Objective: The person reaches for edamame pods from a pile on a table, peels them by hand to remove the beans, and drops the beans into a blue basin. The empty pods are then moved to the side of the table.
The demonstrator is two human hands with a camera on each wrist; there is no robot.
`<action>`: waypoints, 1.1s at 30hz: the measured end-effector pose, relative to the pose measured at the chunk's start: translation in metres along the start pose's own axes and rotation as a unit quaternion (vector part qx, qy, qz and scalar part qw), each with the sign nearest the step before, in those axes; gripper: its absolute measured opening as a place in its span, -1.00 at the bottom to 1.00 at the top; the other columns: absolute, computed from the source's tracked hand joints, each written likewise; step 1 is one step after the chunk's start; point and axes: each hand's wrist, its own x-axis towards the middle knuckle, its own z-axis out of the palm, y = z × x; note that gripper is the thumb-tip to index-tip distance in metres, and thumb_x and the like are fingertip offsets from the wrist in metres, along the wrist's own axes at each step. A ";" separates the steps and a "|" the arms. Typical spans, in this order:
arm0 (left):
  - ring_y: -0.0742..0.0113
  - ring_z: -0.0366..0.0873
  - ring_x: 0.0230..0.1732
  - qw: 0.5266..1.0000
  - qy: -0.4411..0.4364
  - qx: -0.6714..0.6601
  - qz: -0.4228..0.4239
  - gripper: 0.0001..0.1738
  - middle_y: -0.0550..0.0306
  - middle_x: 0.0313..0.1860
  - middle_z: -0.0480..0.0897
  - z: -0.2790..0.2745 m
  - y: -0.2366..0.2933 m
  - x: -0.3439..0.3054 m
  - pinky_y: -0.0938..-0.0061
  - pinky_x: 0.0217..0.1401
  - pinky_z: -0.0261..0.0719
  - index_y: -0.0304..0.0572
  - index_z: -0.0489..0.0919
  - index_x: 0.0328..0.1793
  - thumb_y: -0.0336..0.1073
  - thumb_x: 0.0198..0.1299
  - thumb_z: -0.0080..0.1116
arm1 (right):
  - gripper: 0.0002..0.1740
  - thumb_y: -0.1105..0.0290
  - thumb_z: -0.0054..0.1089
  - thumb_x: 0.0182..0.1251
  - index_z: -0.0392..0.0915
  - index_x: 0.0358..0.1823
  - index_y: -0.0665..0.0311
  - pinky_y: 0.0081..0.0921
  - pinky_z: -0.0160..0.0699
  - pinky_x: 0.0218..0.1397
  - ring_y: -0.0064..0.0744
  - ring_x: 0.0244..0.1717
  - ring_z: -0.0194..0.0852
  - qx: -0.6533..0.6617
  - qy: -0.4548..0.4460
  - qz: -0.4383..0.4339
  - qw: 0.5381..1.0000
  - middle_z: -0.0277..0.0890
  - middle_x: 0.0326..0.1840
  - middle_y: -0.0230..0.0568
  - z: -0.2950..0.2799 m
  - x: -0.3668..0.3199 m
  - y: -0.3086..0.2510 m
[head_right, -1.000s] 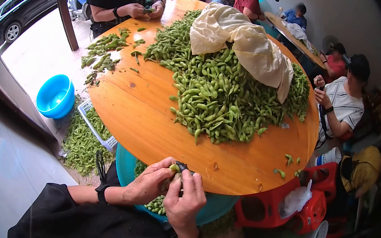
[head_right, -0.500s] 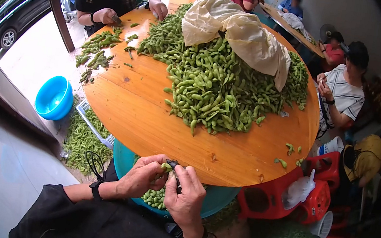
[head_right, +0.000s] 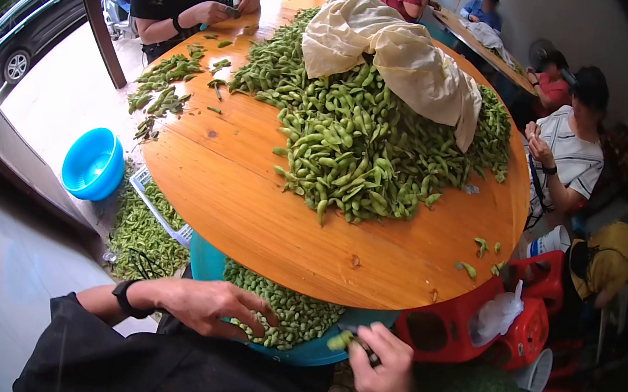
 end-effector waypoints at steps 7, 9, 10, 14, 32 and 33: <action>-0.02 0.64 -0.24 0.894 0.320 0.305 -0.070 -0.78 -0.08 -0.20 0.59 -0.100 -0.043 0.025 0.24 -0.20 0.61 -0.22 0.61 -0.01 -0.44 0.21 0.23 | -0.85 0.63 0.12 0.09 0.50 -0.28 0.52 -0.53 0.25 -0.58 -0.54 -0.67 0.37 -0.154 0.046 0.123 0.979 0.35 -0.62 -0.24 -0.054 -0.058 0.023; -0.05 0.61 -0.19 0.876 0.330 0.347 -0.058 -0.75 -0.09 -0.18 0.57 -0.116 -0.063 0.039 0.19 -0.11 0.59 -0.14 0.63 0.02 -0.42 0.19 0.26 | -0.85 0.63 0.11 0.16 0.50 -0.23 0.52 -0.57 0.25 -0.59 -0.62 -0.65 0.35 -0.134 0.073 0.101 0.983 0.36 -0.60 -0.30 -0.045 -0.053 0.041; -0.05 0.61 -0.19 0.876 0.330 0.347 -0.059 -0.75 -0.09 -0.18 0.57 -0.121 -0.067 0.044 0.19 -0.11 0.59 -0.14 0.63 0.02 -0.42 0.19 0.26 | -0.76 0.62 0.20 0.09 0.55 -0.16 0.51 -0.37 0.44 -0.40 -0.15 -0.50 0.51 -0.106 0.056 0.140 0.983 0.50 -0.44 0.03 -0.039 -0.044 0.028; -0.06 0.54 -0.04 0.896 0.258 0.339 -0.128 -0.73 -0.05 -0.17 0.51 -0.125 -0.073 0.057 0.17 0.02 0.52 -0.04 0.65 -0.03 -0.30 0.11 0.30 | -0.79 0.63 0.21 0.13 0.56 -0.18 0.50 -0.41 0.49 -0.35 -0.13 -0.45 0.57 -0.083 0.019 0.064 0.994 0.53 -0.42 0.01 -0.006 -0.009 0.008; 0.66 0.47 -0.38 0.932 0.239 -0.229 -0.149 -0.83 0.37 -0.30 0.56 -0.020 -0.016 0.026 0.69 -0.39 0.42 -0.23 0.57 -0.03 -0.30 0.38 0.20 | -0.67 0.53 0.06 0.46 0.47 0.18 0.55 -0.72 0.13 -0.60 -0.77 -0.62 0.17 0.386 0.022 0.137 0.912 0.31 -0.53 -0.51 0.091 0.060 -0.018; 0.66 0.47 -0.38 0.926 0.251 -0.250 -0.131 -0.83 0.36 -0.30 0.57 -0.012 -0.019 0.026 0.69 -0.39 0.42 -0.24 0.57 -0.04 -0.30 0.38 0.21 | -0.64 0.52 0.04 0.48 0.42 0.22 0.59 -0.73 0.03 -0.63 -0.78 -0.63 0.11 0.417 0.020 0.138 0.898 0.28 -0.55 -0.50 0.092 0.059 -0.017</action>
